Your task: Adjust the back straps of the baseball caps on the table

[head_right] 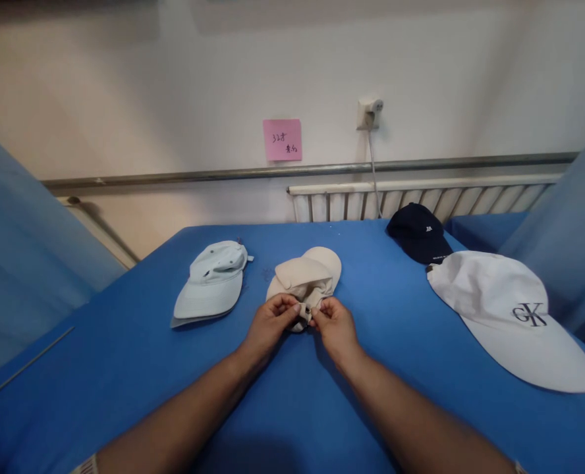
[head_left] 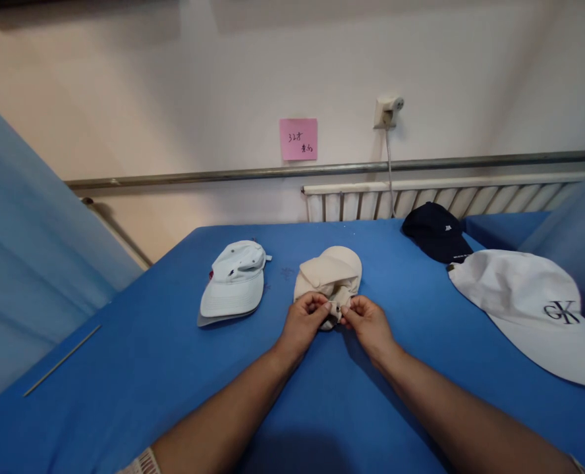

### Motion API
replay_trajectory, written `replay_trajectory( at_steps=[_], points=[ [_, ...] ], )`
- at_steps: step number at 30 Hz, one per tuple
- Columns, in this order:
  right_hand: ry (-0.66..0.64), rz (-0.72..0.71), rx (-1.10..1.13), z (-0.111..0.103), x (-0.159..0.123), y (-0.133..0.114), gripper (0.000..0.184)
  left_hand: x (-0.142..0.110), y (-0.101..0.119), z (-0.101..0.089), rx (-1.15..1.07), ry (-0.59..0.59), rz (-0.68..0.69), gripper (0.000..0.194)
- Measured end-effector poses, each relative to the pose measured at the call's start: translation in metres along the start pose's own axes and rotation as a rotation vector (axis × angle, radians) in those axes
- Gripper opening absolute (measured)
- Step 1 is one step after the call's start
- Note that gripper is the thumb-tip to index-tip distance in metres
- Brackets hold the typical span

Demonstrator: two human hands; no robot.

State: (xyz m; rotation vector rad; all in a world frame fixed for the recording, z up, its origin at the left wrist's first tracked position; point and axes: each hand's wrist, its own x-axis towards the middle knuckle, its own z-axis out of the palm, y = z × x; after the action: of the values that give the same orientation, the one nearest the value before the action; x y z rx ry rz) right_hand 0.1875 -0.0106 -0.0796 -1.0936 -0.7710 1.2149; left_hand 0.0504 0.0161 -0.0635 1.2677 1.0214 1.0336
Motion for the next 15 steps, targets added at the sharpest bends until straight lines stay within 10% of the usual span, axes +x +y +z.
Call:
replay_trajectory(
  at_steps=[15],
  points=[
    [0.065,-0.095,-0.183,-0.007,0.008,0.015,0.023,-0.006,0.006,0.0,0.368,-0.047,0.097,0.018]
  ],
)
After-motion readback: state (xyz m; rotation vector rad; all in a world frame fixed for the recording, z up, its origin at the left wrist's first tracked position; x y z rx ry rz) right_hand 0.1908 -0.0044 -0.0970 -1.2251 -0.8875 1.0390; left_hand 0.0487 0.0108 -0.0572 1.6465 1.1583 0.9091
